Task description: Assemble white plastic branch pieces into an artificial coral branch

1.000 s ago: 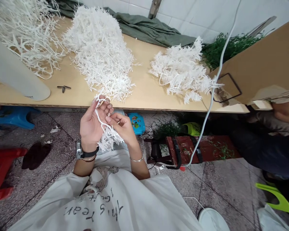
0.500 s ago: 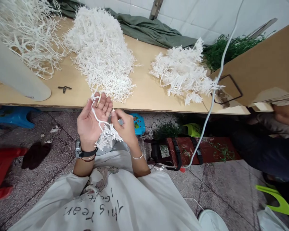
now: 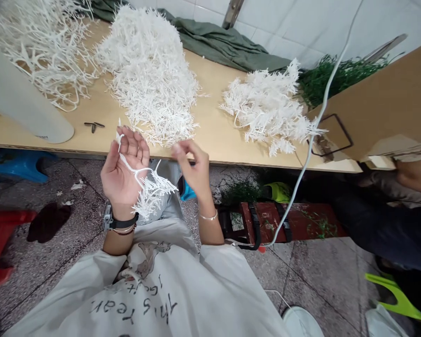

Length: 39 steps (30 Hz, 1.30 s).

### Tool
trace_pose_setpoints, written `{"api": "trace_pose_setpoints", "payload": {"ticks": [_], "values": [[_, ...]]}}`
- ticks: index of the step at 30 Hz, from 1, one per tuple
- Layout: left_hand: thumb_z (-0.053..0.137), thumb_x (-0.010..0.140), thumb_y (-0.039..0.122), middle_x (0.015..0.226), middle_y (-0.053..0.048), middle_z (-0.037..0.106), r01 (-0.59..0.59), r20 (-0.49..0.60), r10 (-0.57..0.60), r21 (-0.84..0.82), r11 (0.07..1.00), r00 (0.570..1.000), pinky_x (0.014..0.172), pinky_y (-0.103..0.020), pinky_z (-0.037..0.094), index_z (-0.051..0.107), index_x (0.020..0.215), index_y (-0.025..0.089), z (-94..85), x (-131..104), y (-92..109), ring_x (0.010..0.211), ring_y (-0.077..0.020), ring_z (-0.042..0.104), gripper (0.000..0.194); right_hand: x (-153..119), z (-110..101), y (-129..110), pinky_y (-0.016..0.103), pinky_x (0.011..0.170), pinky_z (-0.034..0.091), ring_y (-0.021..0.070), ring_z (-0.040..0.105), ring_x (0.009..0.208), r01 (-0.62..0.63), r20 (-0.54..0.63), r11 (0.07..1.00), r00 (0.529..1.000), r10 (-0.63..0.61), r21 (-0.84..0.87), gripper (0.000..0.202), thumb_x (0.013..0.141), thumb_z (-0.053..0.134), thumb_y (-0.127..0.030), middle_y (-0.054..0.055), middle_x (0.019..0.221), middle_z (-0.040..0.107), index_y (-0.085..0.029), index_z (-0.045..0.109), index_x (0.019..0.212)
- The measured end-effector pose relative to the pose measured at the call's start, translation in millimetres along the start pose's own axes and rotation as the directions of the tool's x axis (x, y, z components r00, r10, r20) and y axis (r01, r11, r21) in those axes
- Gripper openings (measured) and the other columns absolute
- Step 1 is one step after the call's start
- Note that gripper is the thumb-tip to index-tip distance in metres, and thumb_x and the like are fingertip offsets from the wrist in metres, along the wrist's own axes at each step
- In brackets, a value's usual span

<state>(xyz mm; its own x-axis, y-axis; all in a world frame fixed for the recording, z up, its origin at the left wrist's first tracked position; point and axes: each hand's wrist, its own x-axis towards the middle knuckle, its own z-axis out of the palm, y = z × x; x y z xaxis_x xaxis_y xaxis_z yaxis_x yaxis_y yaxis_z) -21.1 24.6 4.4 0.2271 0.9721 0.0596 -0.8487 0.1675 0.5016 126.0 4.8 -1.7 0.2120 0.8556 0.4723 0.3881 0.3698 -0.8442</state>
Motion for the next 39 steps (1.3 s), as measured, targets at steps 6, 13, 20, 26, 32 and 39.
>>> {"api": "trace_pose_setpoints", "payload": {"ticks": [6,13,20,26,32,39], "values": [[0.027,0.098,0.03,0.12,-0.002,0.064,-0.019,0.0,0.019,-0.002,1.0,1.0,0.107,-0.029,0.041,0.064,0.1,0.023,-0.4,3.4,-4.0,0.127,-0.0137,0.05,0.038,-35.3,3.1,-24.5,0.025,0.063,0.04,0.0102,0.052,0.064,0.015,0.362,0.998,0.932,0.006,-0.054,0.018,0.079,0.066,-0.036,-0.002,0.068,0.061,-0.019,0.063,0.074],[0.055,0.087,0.044,0.112,-0.008,0.067,0.068,0.187,-0.148,0.379,0.923,0.971,0.083,-0.028,0.051,0.063,0.112,0.018,-4.1,3.1,-9.6,0.101,-0.0189,0.064,0.037,-31.1,-2.3,-29.4,0.03,0.08,0.048,0.0145,0.062,0.084,-0.031,-0.011,0.991,0.999,0.033,0.129,0.017,0.086,0.057,-0.031,0.0,0.083,0.066,-0.025,0.07,0.076],[0.071,0.073,0.042,0.072,-0.002,0.065,0.1,0.474,-0.531,0.673,0.733,0.702,0.06,-0.024,0.046,0.067,0.081,0.018,-13.2,1.2,-13.2,0.064,-0.0115,0.058,0.025,-33.5,-3.3,-39.6,0.038,0.096,0.047,0.0171,0.06,0.105,-0.085,-0.145,0.982,0.983,0.109,0.166,0.027,0.091,0.047,-0.037,0.002,0.104,0.066,-0.027,0.071,0.085],[0.046,0.085,0.058,0.055,-0.003,0.059,0.337,0.334,-0.617,0.608,0.718,0.713,0.039,-0.024,0.034,0.063,0.064,0.018,-9.3,-6.8,-24.0,0.044,-0.01,0.048,0.048,-32.5,-12.9,-40.6,0.043,0.101,0.044,0.0184,0.06,0.106,-0.126,0.051,0.982,0.992,0.119,0.142,0.029,0.092,0.045,-0.035,0.001,0.107,0.068,-0.03,0.073,0.088],[0.052,0.085,0.046,0.061,0.003,0.057,0.447,0.291,-0.617,0.48,0.755,0.731,0.039,-0.022,0.041,0.059,0.099,0.021,2.6,-21.0,-37.8,0.044,-0.0094,0.054,0.029,-28.0,-11.0,-22.5,0.044,0.106,0.041,0.0188,0.043,0.132,0.028,0.065,0.988,0.997,-0.038,0.151,0.041,0.095,0.027,-0.049,-0.006,0.137,0.053,-0.039,0.061,0.116],[0.062,0.081,0.038,0.066,0.007,0.049,0.265,0.227,-0.427,0.513,0.817,0.876,0.043,-0.018,0.037,0.047,0.103,0.026,8.7,-20.0,-36.9,0.047,-0.0049,0.043,0.029,-18.4,1.0,0.0,0.048,0.112,0.034,0.0231,0.028,0.142,0.132,0.091,0.987,0.988,-0.123,-0.094,0.066,0.086,0.003,-0.068,-0.004,0.151,0.032,-0.042,0.034,0.138]]}}
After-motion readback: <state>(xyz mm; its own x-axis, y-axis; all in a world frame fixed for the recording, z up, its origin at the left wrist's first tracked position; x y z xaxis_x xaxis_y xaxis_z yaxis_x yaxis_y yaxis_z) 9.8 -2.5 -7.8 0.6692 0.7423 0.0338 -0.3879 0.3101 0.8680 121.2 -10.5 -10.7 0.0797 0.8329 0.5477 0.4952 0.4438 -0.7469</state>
